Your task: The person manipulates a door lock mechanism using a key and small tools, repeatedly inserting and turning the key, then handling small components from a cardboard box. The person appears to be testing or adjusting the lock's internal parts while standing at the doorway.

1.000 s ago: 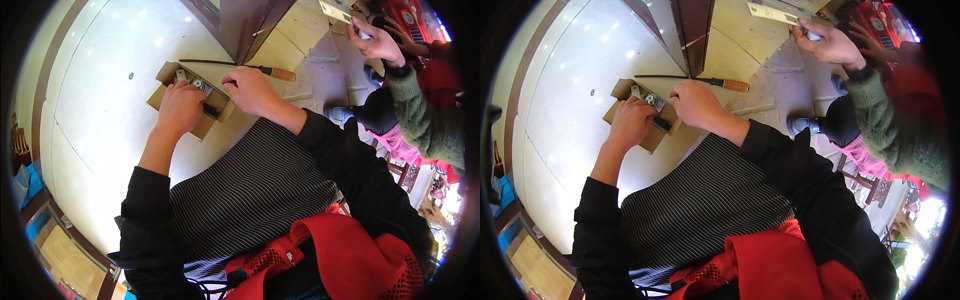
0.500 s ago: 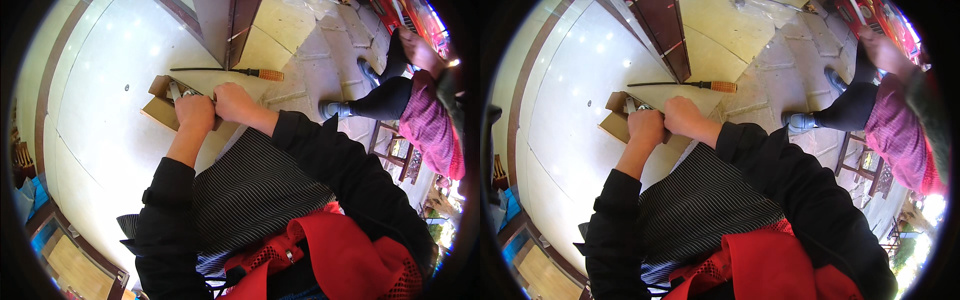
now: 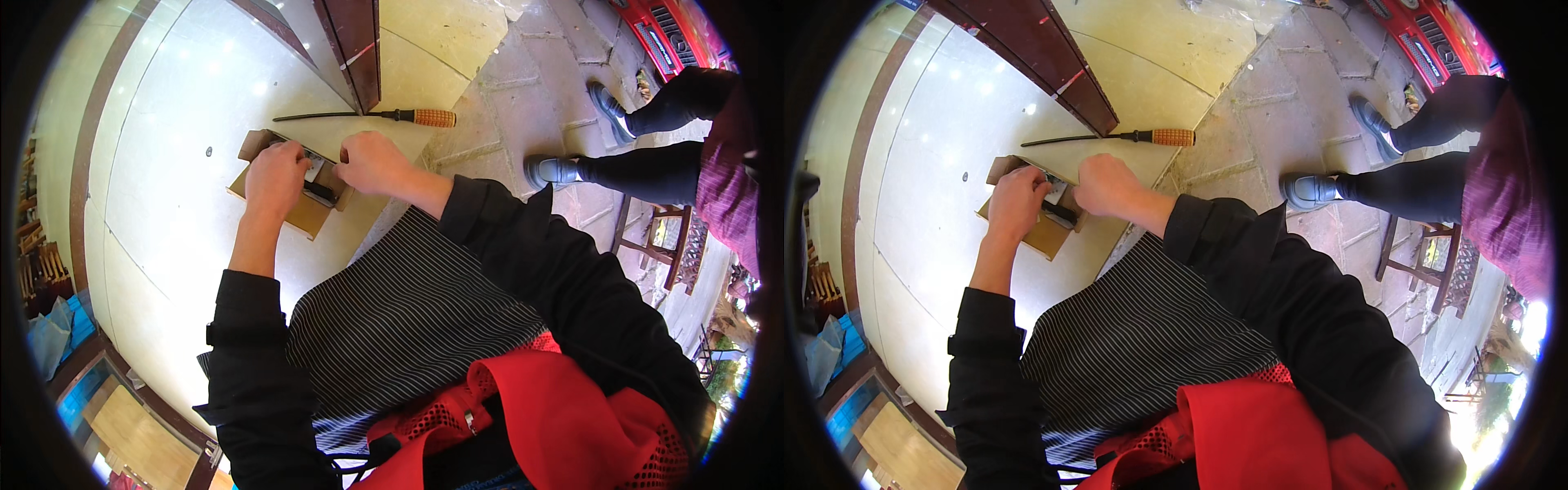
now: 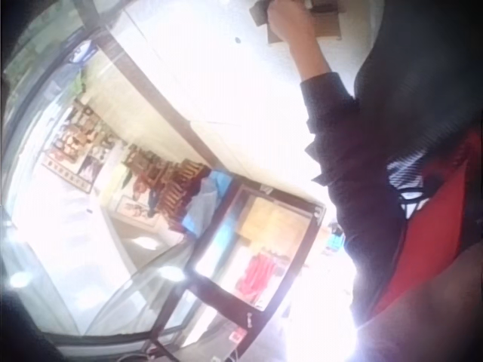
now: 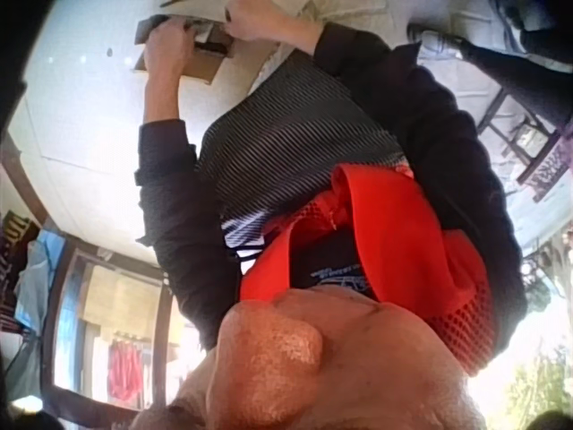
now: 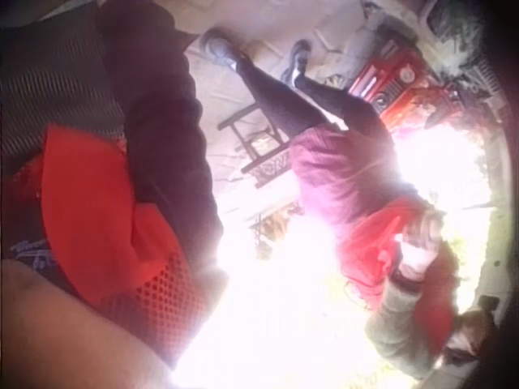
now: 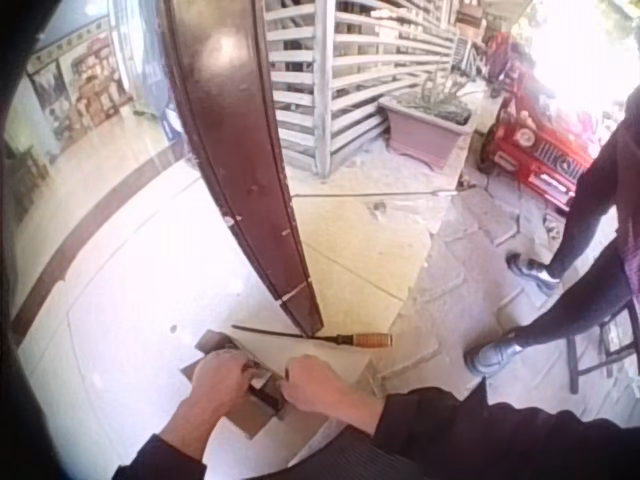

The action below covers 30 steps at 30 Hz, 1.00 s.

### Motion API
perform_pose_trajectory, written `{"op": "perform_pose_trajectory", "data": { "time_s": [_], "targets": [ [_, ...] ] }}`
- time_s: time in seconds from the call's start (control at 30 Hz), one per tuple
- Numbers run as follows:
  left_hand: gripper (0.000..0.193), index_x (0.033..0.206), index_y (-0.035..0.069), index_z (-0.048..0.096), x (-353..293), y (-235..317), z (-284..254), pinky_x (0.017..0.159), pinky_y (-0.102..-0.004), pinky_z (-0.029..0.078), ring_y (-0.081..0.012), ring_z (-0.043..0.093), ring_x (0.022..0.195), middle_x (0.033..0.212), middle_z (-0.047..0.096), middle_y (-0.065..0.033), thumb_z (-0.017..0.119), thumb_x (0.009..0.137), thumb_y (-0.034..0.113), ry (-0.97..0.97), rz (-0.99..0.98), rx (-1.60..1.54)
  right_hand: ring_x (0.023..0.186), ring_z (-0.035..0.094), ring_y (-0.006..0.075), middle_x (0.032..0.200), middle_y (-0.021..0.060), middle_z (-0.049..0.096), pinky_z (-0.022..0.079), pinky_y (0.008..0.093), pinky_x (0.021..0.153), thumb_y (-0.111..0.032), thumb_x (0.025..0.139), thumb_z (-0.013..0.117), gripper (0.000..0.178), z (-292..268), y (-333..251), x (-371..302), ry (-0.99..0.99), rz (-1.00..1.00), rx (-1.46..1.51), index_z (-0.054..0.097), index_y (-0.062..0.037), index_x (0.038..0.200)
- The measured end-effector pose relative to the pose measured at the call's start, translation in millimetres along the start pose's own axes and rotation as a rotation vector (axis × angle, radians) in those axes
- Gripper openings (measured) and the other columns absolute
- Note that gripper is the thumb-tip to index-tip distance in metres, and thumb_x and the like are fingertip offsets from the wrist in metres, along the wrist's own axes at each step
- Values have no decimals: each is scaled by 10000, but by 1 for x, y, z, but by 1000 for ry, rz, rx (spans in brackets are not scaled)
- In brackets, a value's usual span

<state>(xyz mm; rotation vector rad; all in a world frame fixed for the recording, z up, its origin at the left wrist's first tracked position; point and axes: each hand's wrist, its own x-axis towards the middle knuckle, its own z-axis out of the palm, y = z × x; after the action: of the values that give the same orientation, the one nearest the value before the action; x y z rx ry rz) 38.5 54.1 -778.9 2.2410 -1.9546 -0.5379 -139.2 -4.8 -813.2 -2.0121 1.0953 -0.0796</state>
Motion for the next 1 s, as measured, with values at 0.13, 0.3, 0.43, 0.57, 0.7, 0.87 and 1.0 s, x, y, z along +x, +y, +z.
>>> {"op": "perform_pose_trajectory", "data": {
  "time_s": [0.13,0.3,0.43,0.57,0.7,0.87,1.0],
  "targets": [
    [124,836,95,733,-7,22,13,758,-447,544,-343,677,908,924,710,-145,643,822,180,-243,-27,108,846,674,443,853,304,670,553,485,776,-141,770,627,226,-1,-2,0,10,-13,-17,692,75,794],
    [143,835,109,755,-4,43,24,720,-433,563,-317,710,853,887,726,-137,688,779,222,-358,-132,297,830,675,445,848,307,668,555,487,758,-102,749,610,196,6,-3,-2,3,-13,-50,695,69,791],
    [116,875,124,761,-3,50,24,744,-388,571,-268,720,901,938,742,-102,711,777,161,-431,-134,377,867,664,421,876,241,687,536,484,802,-171,811,574,225,13,-2,-4,-12,40,-99,717,1,831],
    [106,866,130,758,-8,48,24,742,-384,572,-258,721,909,942,742,-107,725,766,147,-420,-62,454,824,673,442,837,278,676,551,489,766,-118,773,597,199,12,-2,-6,27,1,-20,701,50,796],
    [154,900,106,743,-11,43,21,738,-400,564,-293,711,877,867,731,-113,730,769,186,-318,-79,311,860,669,420,865,265,679,538,490,789,-185,823,592,238,6,-3,-9,-24,10,-40,706,23,802],
    [110,812,19,617,-14,37,-25,675,-356,530,-250,661,699,835,707,-104,677,822,111,-108,-39,-225,830,680,427,823,276,675,563,462,755,-137,758,635,197,-5,-10,-17,-48,-27,-56,709,40,805],
    [31,931,5,608,-20,46,-96,664,-259,509,-116,611,720,850,686,-83,598,910,-14,20,-40,-1111,823,682,372,886,251,687,551,414,749,-109,849,598,197,-37,-32,-25,156,-132,185,682,63,892]
  ]
}}
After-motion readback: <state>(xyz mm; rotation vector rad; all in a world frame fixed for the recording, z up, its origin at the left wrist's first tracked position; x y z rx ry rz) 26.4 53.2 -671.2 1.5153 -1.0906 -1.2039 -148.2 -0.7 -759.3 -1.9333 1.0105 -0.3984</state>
